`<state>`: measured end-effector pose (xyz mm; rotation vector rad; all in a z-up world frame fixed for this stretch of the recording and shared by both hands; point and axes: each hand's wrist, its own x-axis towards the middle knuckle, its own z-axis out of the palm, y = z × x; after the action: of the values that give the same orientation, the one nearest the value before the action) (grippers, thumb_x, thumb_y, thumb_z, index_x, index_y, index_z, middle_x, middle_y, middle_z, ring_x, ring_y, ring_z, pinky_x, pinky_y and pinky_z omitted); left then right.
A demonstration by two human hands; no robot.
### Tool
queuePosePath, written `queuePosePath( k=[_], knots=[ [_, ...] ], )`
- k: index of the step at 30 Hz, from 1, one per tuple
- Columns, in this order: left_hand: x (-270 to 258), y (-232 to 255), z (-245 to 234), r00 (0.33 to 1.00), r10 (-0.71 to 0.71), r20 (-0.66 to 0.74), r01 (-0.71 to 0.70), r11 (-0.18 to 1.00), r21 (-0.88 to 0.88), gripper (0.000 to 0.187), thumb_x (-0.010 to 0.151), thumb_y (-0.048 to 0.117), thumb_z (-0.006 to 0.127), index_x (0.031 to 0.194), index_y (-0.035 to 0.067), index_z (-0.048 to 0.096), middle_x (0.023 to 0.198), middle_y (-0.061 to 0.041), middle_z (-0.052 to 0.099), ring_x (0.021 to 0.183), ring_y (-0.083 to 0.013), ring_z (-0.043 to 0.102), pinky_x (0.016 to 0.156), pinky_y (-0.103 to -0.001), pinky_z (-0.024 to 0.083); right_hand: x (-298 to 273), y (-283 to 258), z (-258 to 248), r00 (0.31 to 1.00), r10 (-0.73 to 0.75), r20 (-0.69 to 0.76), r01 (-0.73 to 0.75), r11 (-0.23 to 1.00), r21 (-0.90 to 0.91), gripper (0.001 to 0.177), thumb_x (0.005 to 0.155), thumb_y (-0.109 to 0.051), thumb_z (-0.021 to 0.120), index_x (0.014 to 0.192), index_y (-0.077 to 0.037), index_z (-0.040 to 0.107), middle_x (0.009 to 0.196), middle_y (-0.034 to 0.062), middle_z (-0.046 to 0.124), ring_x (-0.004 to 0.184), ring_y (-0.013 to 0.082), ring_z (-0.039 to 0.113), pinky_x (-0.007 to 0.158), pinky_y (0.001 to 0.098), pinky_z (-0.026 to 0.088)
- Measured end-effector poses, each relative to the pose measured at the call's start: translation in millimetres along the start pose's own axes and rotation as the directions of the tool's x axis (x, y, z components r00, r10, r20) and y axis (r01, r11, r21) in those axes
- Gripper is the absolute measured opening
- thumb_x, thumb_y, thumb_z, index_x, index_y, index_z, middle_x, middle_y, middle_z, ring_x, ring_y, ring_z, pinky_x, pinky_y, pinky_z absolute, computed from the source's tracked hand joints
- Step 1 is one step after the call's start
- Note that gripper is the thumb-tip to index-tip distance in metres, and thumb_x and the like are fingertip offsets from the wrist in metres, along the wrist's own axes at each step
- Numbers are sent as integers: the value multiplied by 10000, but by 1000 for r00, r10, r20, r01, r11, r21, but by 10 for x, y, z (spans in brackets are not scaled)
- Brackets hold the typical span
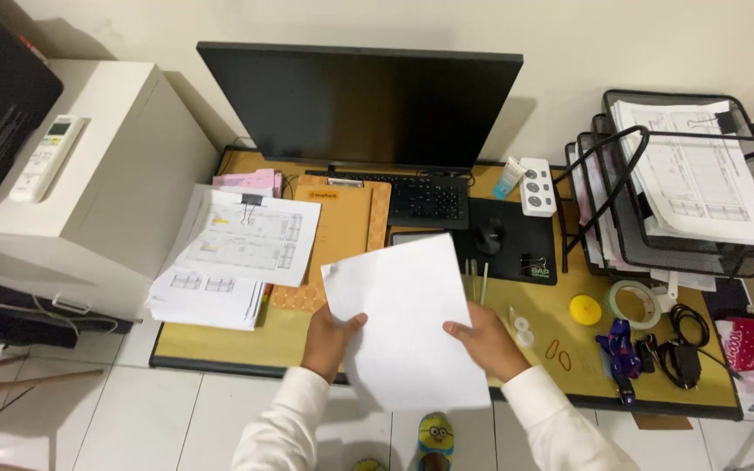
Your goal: Organizing cables, papers, and office supplies on a desk and filing documents into a tray.
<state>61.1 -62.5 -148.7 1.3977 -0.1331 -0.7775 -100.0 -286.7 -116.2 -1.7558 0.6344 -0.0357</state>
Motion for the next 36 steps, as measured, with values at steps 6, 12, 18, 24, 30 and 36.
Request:
queuePosePath(
  k=[6,12,18,24,30,36],
  knots=[
    [99,-229,346,903,394,-173,-373,917,143,340,928,86,705,1245,7,609,1045,-116,759,916,-167,703,817,-314,570,122,320,254,911,-123,-394,99,992,-79,274,956,-152,675,1160,30,692,1008,135,794,897,208,728,845,323,555],
    [290,-526,379,831,495,-255,-520,853,-40,235,941,17,669,1166,10,601,1064,-58,697,975,-145,657,854,-297,555,301,874,433,820,-240,-520,300,953,34,239,953,-112,668,1129,52,674,1008,112,790,903,146,716,826,281,550],
    [292,-737,190,860,489,-146,-480,872,96,347,894,-28,710,1223,-16,599,1138,-109,678,1080,-195,628,960,-327,496,255,1172,476,843,-276,-461,335,941,49,255,941,-95,681,1157,42,669,1064,106,774,962,152,705,872,290,542],
    [405,-999,124,899,425,-103,-421,905,64,422,912,-11,669,1321,-8,568,1245,-104,683,1176,-190,626,1025,-321,473,320,1394,507,869,-203,-451,316,930,190,246,933,-89,683,1143,37,663,1071,105,775,980,156,706,871,289,529],
    [375,-972,174,868,477,-139,-455,875,167,337,946,12,691,1270,-23,607,1198,-127,695,1120,-206,626,983,-331,483,235,1233,487,849,-116,-515,198,974,108,238,937,-81,691,1145,35,691,1026,111,796,871,180,701,792,305,533],
    [512,-1391,55,894,420,-154,-389,900,199,328,927,29,695,1244,-14,622,1186,-118,709,1112,-203,654,960,-328,509,286,1463,511,878,-139,-457,252,948,195,281,922,-79,683,1177,33,652,1080,106,772,971,149,708,869,280,536]
  ],
)
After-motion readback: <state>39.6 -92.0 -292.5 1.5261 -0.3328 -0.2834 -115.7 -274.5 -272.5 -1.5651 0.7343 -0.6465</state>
